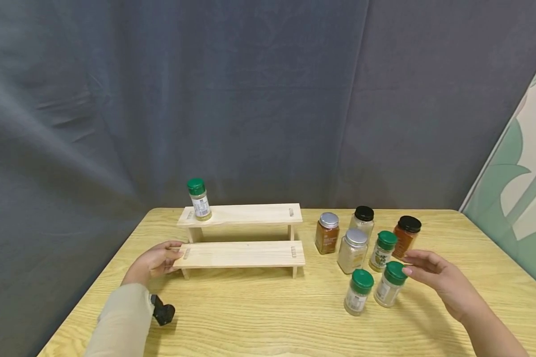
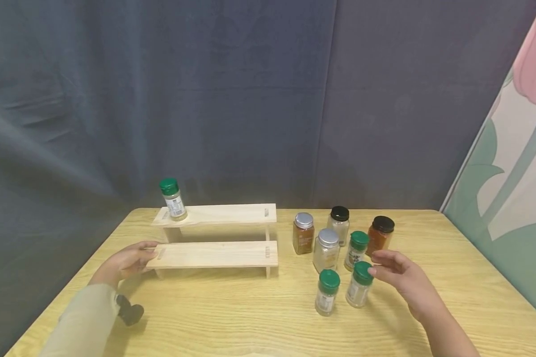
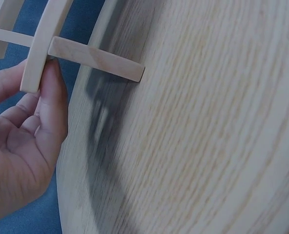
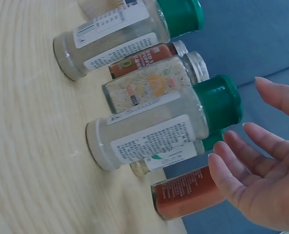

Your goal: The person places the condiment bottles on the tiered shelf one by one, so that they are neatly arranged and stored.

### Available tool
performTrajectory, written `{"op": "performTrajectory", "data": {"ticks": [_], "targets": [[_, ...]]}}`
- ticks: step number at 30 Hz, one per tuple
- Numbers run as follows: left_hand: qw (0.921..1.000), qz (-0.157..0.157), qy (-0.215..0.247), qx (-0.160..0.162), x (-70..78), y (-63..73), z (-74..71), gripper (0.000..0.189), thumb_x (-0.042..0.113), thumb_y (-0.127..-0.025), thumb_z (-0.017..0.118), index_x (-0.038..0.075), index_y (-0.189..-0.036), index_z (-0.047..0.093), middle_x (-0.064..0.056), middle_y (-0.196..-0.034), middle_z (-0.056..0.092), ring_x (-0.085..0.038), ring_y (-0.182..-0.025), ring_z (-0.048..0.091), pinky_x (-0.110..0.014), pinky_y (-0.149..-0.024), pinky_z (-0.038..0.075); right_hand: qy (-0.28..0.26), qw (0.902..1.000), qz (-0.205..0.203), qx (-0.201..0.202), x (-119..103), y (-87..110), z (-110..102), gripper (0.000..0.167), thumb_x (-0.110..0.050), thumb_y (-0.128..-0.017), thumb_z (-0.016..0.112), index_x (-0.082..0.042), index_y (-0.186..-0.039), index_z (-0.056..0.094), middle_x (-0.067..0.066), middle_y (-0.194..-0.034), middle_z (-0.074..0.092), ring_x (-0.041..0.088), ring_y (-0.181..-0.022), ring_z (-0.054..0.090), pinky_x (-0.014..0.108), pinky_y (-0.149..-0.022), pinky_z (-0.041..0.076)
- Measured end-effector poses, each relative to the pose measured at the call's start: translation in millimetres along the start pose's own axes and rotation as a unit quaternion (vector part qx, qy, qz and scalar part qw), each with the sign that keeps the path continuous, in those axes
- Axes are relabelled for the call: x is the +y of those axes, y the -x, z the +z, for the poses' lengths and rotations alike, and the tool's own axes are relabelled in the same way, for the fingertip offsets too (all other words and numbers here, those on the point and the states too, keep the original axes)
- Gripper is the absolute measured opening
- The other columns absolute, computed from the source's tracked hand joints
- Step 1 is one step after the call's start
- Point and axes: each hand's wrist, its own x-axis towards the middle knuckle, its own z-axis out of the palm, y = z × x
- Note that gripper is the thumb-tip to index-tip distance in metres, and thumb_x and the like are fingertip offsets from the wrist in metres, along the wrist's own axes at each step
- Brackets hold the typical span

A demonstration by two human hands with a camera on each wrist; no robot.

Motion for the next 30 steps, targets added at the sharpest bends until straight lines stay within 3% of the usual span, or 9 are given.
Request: {"op": "performTrajectory", "data": {"ticks": [10,15,24,30], "targets": [[0.9999,-0.006,0.014,0.001,-1.3,0.7,0.9,0.059,0.001,-0.084,0.050,-0.009,-0.130,0.015,-0.003,-0.081,0.055,-0.012,-0.069,0.058,-0.025,-0.061,0.046,0.027,0.9991,0.019,-0.027,1,-0.3,9,0.048,-0.010,-0.082,0.057,0.011,-0.119,0.035,0.003,-0.105,0.049,0.000,-0.087,0.050,0.021,-0.071,0.042],[0.9999,-0.002,0.015,-0.002,-0.3,1.0,0.6,0.059,0.000,-0.083,0.049,-0.009,-0.130,0.014,-0.002,-0.079,0.055,-0.011,-0.068,0.058,-0.024,-0.060,0.046,0.037,0.9990,0.019,-0.019,0,-0.7,11,0.050,-0.012,-0.081,0.059,0.011,-0.119,0.035,0.007,-0.106,0.049,0.001,-0.087,0.050,0.021,-0.071,0.042],[0.9999,-0.005,0.010,0.001,1.2,1.9,1.7,0.059,0.001,-0.084,0.049,-0.009,-0.131,0.013,-0.004,-0.084,0.054,-0.011,-0.070,0.058,-0.025,-0.062,0.047,0.007,0.9997,0.019,-0.016,4,-1.5,14,0.041,-0.012,-0.079,0.061,0.000,-0.115,0.044,-0.008,-0.099,0.052,0.000,-0.088,0.049,0.021,-0.073,0.041],[0.9999,-0.005,0.014,-0.003,0.6,0.4,0.8,0.059,0.000,-0.084,0.048,-0.008,-0.131,0.013,-0.004,-0.082,0.054,-0.011,-0.069,0.058,-0.025,-0.061,0.047,0.020,0.9994,0.027,-0.008,6,-0.4,17,0.047,-0.014,-0.079,0.061,0.005,-0.117,0.041,-0.005,-0.102,0.052,-0.003,-0.089,0.048,0.023,-0.074,0.040]]}}
